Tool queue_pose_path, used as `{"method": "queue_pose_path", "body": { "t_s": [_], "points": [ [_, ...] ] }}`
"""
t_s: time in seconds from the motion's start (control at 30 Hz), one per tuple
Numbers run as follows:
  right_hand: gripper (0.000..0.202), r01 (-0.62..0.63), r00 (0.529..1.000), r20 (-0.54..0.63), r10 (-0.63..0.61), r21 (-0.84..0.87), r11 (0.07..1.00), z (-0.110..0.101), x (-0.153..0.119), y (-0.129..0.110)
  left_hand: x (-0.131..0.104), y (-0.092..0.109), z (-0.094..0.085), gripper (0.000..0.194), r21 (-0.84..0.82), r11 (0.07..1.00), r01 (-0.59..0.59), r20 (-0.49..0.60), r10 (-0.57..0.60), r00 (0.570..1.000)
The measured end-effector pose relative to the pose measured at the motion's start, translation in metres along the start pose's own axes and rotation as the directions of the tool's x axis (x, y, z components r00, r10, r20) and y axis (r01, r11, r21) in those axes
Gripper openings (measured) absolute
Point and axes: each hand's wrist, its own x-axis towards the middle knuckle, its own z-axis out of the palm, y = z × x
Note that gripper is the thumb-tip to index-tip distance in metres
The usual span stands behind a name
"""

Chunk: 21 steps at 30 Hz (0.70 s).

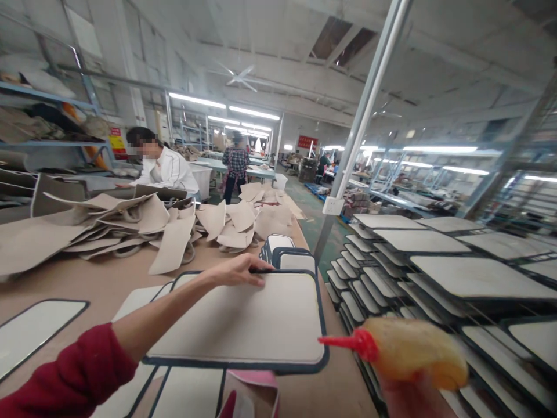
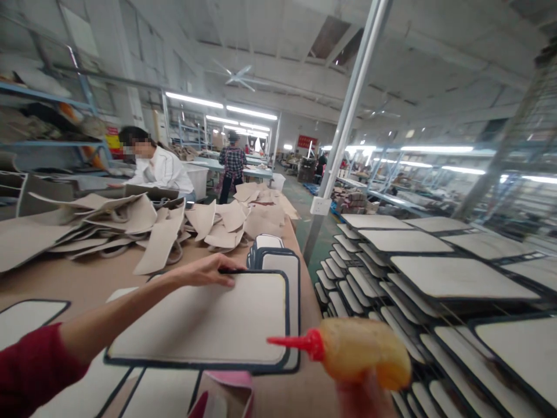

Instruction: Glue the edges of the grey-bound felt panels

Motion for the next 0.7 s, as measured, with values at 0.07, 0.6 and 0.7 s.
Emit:
{"method": "queue_pose_path", "body": {
  "t_s": [0.07, 0.6, 0.7],
  "points": [
    [0.055, 0.073, 0.995, -0.066, -0.072, -0.001, 0.997, 0.004, 0.018, -0.016, -0.01, 0.003, -0.002, 0.044, -0.032, 0.999, -0.01, 0.096, 0.013, 0.995],
    [0.071, 0.022, 0.997, 0.076, 0.0, -0.292, 0.956, 0.034, 0.04, -0.053, -0.047, 0.031, -0.01, 0.042, -0.127, 0.992, -0.005, 0.355, 0.051, 0.934],
    [0.072, 0.011, 0.997, 0.077, 0.013, -0.304, 0.953, 0.04, 0.034, -0.054, -0.049, 0.032, -0.009, 0.04, -0.162, 0.987, -0.008, 0.304, 0.058, 0.951]
  ]
}}
